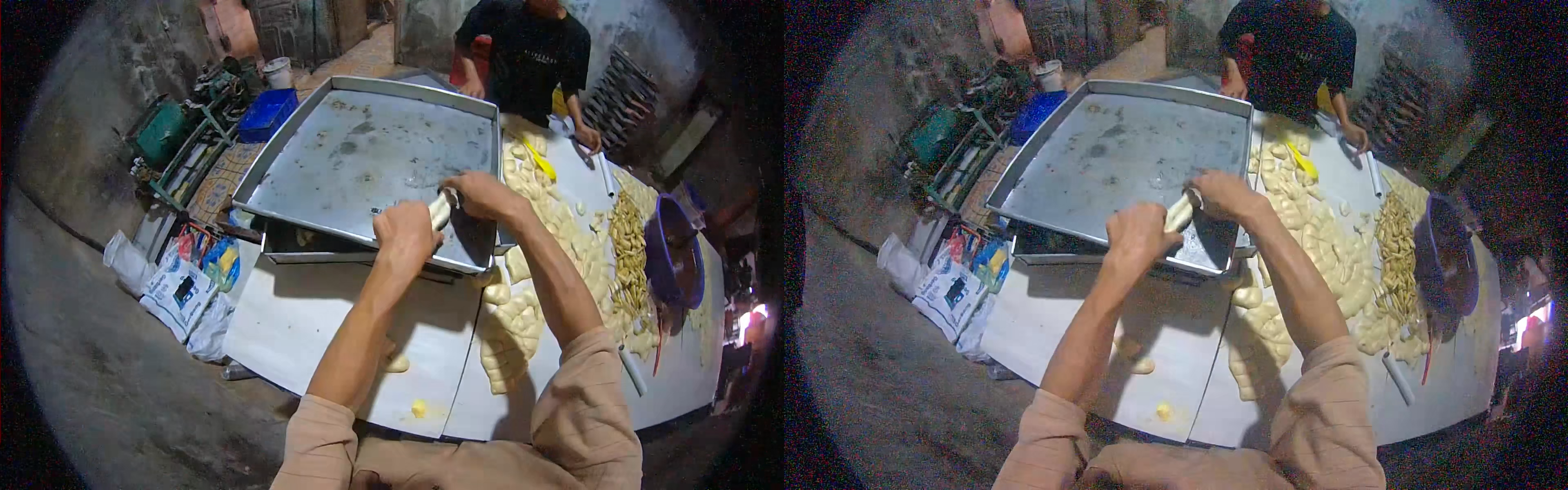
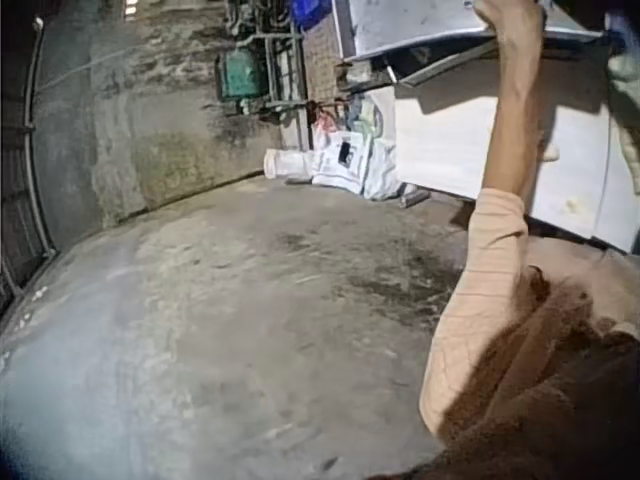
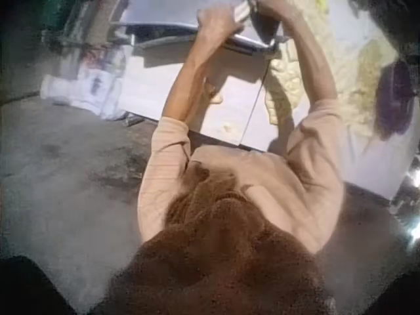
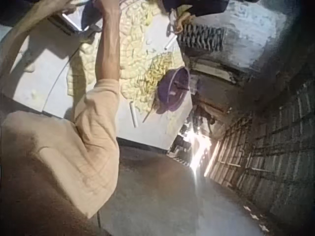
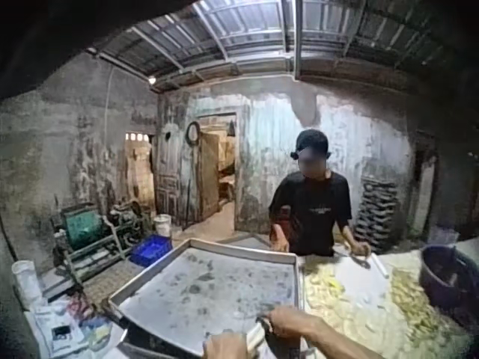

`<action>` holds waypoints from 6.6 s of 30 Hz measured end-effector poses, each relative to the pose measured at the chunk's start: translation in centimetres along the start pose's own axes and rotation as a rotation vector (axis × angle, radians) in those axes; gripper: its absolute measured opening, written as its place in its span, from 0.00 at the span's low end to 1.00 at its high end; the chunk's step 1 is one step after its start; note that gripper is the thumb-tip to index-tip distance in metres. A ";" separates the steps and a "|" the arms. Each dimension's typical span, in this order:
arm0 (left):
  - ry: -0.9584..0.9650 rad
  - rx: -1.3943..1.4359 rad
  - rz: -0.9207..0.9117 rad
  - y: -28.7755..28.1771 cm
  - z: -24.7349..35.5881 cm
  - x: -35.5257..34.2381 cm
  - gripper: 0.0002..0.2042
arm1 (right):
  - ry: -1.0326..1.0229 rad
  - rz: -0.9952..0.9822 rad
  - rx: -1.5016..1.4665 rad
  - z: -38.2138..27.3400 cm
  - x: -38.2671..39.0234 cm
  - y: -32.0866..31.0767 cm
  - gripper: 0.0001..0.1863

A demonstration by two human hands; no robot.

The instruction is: The person prepares pastries by flattening dough pieces, applying a brown filling, and rolling them into cylinders. The person then places the finished rolls onto metal baking trays.

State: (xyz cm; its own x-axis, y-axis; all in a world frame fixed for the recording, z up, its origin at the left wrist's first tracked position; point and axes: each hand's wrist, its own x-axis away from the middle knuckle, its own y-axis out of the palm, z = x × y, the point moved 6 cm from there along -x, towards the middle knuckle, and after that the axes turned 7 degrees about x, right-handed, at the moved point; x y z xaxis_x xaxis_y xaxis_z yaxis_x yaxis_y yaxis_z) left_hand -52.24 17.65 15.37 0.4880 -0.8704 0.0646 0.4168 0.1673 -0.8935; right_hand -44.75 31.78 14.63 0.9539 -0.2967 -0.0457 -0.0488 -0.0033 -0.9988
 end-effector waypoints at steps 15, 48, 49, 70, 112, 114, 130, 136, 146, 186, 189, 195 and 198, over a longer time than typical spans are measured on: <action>0.380 0.030 0.385 -4.7 -0.5 4.9 0.31 | 0.292 0.115 -0.016 1.0 4.5 -1.7 0.16; 0.004 0.496 0.068 9.0 -4.2 25.1 0.13 | 0.665 -0.106 -0.256 -13.3 48.4 13.6 0.52; 0.015 0.513 0.084 9.0 -3.9 25.0 0.13 | 0.806 -0.078 -0.051 -10.5 51.1 12.8 0.48; 0.184 0.116 0.191 8.7 -10.7 23.4 0.18 | 0.177 0.302 -0.496 -23.9 20.6 10.3 0.24; 0.737 0.114 -0.331 27.1 20.8 31.9 0.40 | 0.474 0.081 -0.429 -7.6 53.6 9.5 0.44; 0.711 0.026 -0.327 28.0 21.2 32.2 0.42 | 0.427 -0.022 -0.148 -7.1 54.2 10.5 0.45; 0.511 -0.111 -0.268 30.6 24.6 34.2 0.42 | 0.274 0.046 -0.564 -0.3 57.3 10.5 0.28; 0.515 -0.088 -0.223 31.1 24.2 35.3 0.39 | 0.918 0.492 0.081 9.7 68.5 7.6 0.25; 0.473 0.208 -0.172 27.5 23.1 34.4 0.35 | 0.834 0.442 -0.228 7.6 68.7 7.9 0.21; 0.421 0.061 -0.067 28.8 22.0 30.8 0.28 | 0.420 0.087 -0.100 -3.1 58.5 9.4 0.29; 0.366 0.033 -0.141 29.3 21.4 34.4 0.32 | 0.372 0.089 -0.110 -4.9 60.7 10.1 0.28; 0.383 -0.094 0.069 27.9 21.9 35.2 0.33 | 0.342 0.121 -0.259 -2.1 59.1 8.7 0.25; 0.306 -0.116 0.020 28.8 21.4 31.0 0.30 | 0.406 0.013 -0.221 -0.9 55.7 8.6 0.30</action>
State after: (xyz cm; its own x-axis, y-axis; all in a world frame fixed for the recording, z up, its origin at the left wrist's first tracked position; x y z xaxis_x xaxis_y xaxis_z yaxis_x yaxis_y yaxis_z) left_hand -8.68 5.35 1.12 0.2352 -0.9691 -0.0741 0.3107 0.1472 -0.9390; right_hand 7.71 14.39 3.50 0.7618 -0.6478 -0.0033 -0.1638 -0.1876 -0.9685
